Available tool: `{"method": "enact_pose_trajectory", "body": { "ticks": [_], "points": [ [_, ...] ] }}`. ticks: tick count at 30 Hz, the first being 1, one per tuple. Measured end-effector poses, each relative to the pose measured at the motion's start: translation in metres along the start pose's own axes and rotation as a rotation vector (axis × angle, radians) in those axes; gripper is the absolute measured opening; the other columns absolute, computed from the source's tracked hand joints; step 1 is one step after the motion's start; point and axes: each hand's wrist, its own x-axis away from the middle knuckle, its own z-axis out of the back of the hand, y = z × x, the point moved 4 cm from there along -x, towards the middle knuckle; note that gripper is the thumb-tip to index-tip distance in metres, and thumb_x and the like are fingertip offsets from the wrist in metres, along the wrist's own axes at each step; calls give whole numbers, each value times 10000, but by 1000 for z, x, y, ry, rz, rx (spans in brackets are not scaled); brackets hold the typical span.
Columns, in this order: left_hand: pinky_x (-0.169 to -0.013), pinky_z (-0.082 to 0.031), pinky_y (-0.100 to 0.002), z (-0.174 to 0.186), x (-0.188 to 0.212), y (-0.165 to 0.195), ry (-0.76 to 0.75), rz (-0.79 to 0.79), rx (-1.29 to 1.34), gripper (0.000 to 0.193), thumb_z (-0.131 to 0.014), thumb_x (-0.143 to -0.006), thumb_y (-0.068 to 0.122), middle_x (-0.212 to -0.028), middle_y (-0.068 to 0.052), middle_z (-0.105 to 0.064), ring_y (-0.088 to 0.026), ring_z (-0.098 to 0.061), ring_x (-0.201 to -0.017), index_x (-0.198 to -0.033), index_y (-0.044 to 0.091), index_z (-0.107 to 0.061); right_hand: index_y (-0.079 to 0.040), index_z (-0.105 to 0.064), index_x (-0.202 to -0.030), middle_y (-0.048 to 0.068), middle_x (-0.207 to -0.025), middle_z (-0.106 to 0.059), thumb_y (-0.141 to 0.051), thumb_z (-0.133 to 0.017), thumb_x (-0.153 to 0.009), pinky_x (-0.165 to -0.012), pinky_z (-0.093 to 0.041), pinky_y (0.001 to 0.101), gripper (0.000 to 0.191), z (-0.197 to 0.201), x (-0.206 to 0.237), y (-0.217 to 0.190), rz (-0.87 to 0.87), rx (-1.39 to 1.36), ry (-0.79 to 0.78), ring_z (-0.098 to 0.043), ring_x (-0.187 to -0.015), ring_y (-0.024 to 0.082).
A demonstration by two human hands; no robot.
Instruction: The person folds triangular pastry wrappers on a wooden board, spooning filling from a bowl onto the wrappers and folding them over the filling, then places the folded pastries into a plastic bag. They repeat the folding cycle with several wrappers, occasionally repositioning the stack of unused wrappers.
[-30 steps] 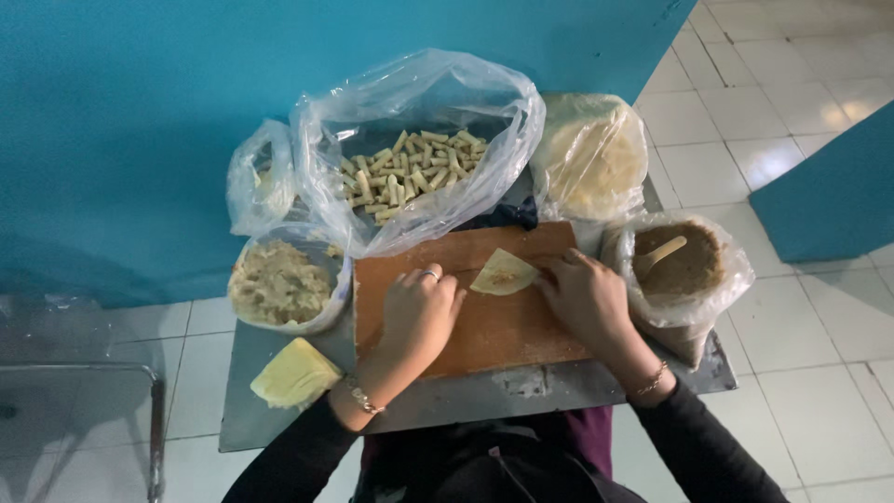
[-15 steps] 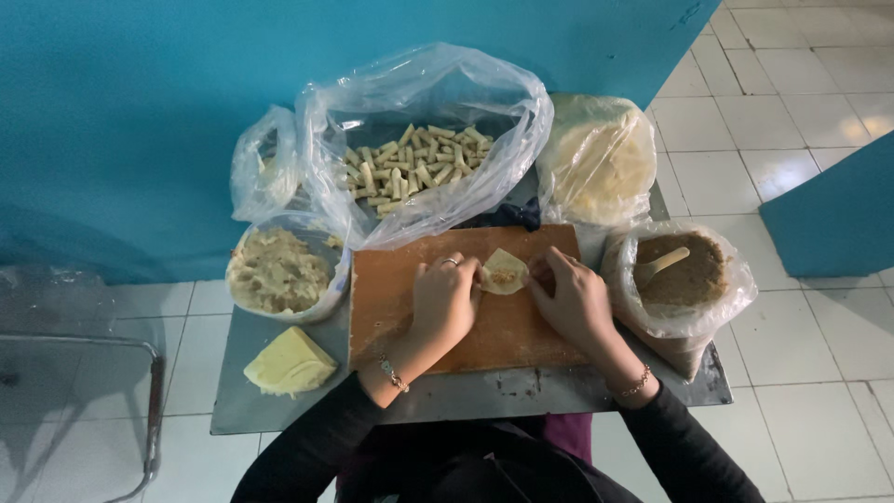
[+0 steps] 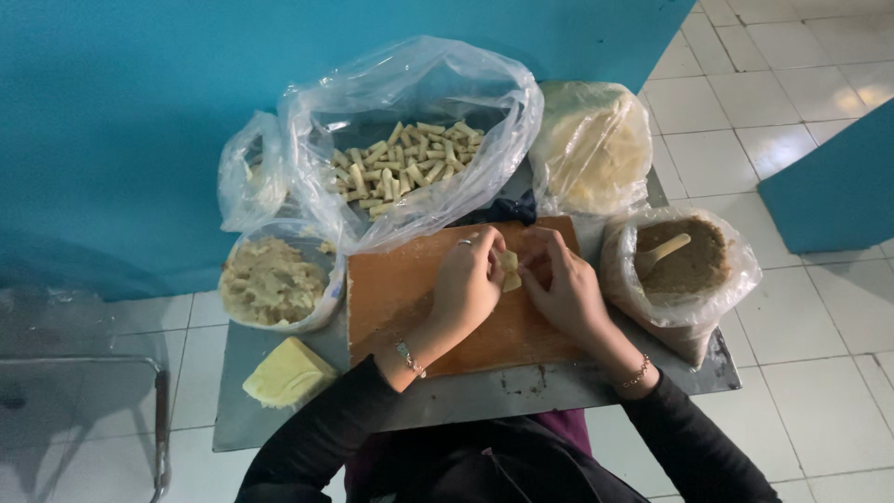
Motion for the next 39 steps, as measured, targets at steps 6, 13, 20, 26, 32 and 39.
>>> {"method": "enact_pose_trajectory", "body": {
  "ticks": [6, 13, 20, 26, 32, 39],
  "points": [
    [-719, -514, -478, -6, -3, -4, -68, 10, 44, 221, -654, -856, -30, -788, -142, -682, -357, -696, -800, -1051, 58, -596, -88, -512, -1344, 61, -898, -743, -45, -727, -885, -664, -595, 285, 508, -3, -1, 5, -59, -110, -13, -774, -751, 163],
    [-759, -530, -474, 1, 3, 2, -87, -162, 62, 245, -628, -878, -61, -898, -186, -691, -392, -691, -877, -1114, -4, -597, -74, -501, -1361, 97, -1004, -746, -38, -720, -877, -735, -621, 300, 532, -10, -4, 3, 29, -86, -68, -779, -875, 180],
    [-796, -539, -478, 9, 5, 2, -186, -143, 88, 269, -681, -840, -43, -1082, -248, -602, -436, -664, -944, -1099, -56, -609, -63, -501, -1420, 141, -1110, -735, 8, -575, -971, -847, -596, 373, 461, 0, -2, -14, 226, 17, -126, -751, -1013, 294],
    [-782, -568, -450, 6, 10, -9, -344, -170, -64, 241, -686, -795, -25, -1258, -305, -550, -420, -690, -904, -1010, -107, -615, -60, -499, -1422, 158, -1237, -695, 31, -577, -928, -953, -554, 405, 508, 6, -3, -19, 285, 77, -154, -688, -1129, 312],
    [-763, -581, -438, -2, 13, -16, -430, -265, -239, 112, -591, -894, -25, -1198, -256, -622, -396, -708, -866, -953, -105, -642, -74, -436, -1487, 85, -1225, -714, -75, -718, -837, -1036, -479, 437, 709, 14, -7, -12, 283, 96, -249, -609, -1236, 317],
    [-784, -584, -450, -2, 9, -17, -420, -296, -257, 49, -625, -784, -77, -1187, -260, -632, -399, -711, -865, -803, -72, -671, -117, -439, -1492, 31, -1126, -769, -213, -833, -782, -1040, -456, 441, 817, 12, -11, -10, 291, 97, -248, -615, -1215, 292]
  ]
}}
